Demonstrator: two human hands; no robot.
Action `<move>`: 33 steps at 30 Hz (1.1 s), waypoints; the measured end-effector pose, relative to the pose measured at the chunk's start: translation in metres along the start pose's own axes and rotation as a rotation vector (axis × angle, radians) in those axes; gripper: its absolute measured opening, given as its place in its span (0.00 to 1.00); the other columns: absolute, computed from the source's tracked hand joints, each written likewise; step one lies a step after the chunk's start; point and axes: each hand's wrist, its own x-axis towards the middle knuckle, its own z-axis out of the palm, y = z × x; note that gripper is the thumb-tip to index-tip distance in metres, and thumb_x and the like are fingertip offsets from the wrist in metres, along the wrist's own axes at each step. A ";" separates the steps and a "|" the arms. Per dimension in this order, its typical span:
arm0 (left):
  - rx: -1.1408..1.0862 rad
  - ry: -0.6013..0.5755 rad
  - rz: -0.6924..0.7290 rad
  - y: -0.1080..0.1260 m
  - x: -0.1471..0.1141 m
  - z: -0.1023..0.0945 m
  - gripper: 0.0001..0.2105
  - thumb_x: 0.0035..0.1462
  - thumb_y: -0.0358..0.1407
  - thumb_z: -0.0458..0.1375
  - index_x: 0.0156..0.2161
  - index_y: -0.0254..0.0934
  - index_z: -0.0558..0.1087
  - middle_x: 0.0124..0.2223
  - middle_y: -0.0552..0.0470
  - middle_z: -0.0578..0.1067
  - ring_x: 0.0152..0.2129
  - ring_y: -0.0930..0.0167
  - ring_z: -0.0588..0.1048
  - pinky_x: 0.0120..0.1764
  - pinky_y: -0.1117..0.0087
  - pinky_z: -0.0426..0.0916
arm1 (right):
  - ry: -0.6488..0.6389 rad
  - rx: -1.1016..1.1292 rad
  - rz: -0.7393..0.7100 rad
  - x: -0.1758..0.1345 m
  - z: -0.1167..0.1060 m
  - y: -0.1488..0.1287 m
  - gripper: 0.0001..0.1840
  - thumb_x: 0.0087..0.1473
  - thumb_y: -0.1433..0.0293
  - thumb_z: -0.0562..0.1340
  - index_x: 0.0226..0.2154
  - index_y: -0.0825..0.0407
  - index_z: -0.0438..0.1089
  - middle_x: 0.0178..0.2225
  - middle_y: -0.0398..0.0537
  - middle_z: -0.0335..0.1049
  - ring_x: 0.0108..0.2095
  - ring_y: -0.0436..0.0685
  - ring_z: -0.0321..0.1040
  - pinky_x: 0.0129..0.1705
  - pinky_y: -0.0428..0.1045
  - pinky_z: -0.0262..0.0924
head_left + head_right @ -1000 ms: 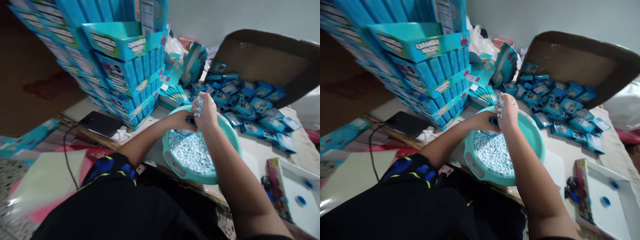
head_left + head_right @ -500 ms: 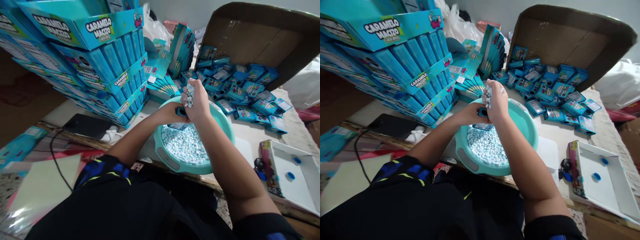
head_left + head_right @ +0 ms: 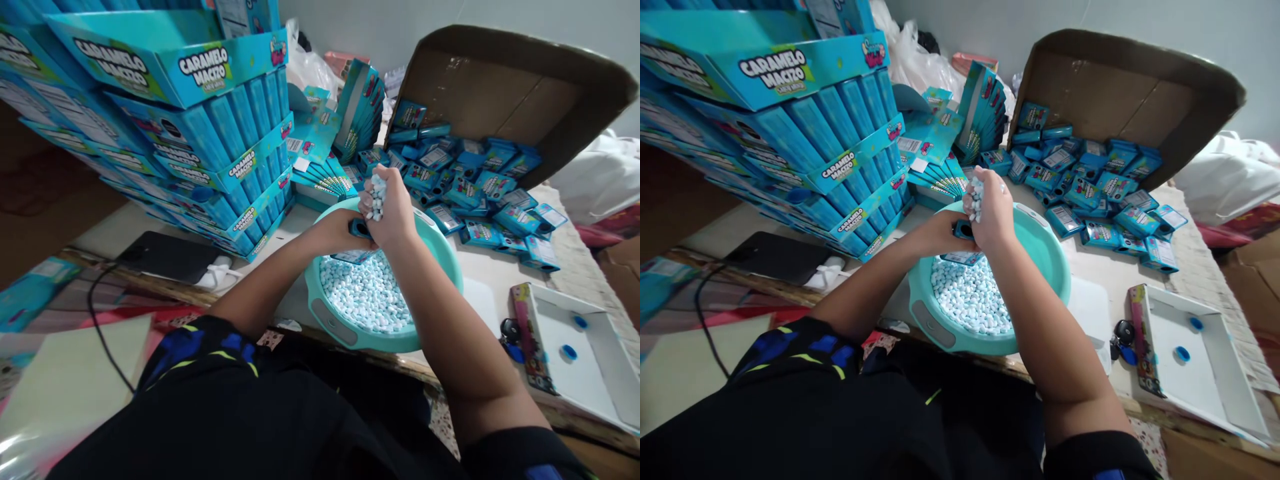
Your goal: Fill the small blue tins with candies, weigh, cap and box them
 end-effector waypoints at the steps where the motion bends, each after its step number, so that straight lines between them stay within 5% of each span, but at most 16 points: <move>1: 0.009 -0.003 -0.015 0.000 0.000 0.000 0.16 0.44 0.42 0.71 0.38 0.35 0.83 0.37 0.50 0.83 0.40 0.60 0.80 0.42 0.65 0.71 | 0.009 0.008 0.006 0.000 0.000 0.000 0.26 0.55 0.44 0.67 0.34 0.46 0.59 0.25 0.37 0.56 0.21 0.48 0.58 0.19 0.45 0.49; 12: -0.010 -0.012 0.002 0.003 0.000 -0.001 0.14 0.43 0.41 0.71 0.33 0.33 0.81 0.32 0.52 0.80 0.34 0.64 0.76 0.38 0.67 0.67 | 0.055 0.009 0.032 -0.005 0.005 -0.005 0.26 0.56 0.43 0.65 0.35 0.46 0.61 0.24 0.36 0.58 0.24 0.49 0.60 0.23 0.46 0.53; 18: -0.001 -0.005 -0.010 0.004 -0.001 -0.001 0.14 0.43 0.41 0.71 0.33 0.32 0.81 0.30 0.52 0.79 0.32 0.66 0.74 0.36 0.68 0.65 | 0.085 0.053 0.033 -0.009 0.009 -0.007 0.25 0.57 0.45 0.66 0.33 0.46 0.61 0.24 0.35 0.56 0.21 0.48 0.52 0.22 0.46 0.48; 29: 0.022 0.016 -0.010 0.005 -0.001 0.000 0.17 0.43 0.43 0.71 0.37 0.34 0.81 0.35 0.50 0.81 0.36 0.63 0.77 0.38 0.66 0.69 | 0.037 0.007 0.016 -0.010 0.007 -0.007 0.26 0.54 0.43 0.67 0.33 0.46 0.61 0.26 0.38 0.56 0.23 0.50 0.57 0.22 0.47 0.51; 33: -0.018 0.025 0.002 0.004 -0.002 0.000 0.18 0.44 0.42 0.71 0.40 0.35 0.81 0.38 0.50 0.83 0.38 0.62 0.79 0.40 0.66 0.71 | 0.033 0.012 0.019 -0.012 0.008 -0.010 0.27 0.51 0.44 0.70 0.33 0.46 0.62 0.25 0.37 0.57 0.22 0.48 0.52 0.20 0.47 0.45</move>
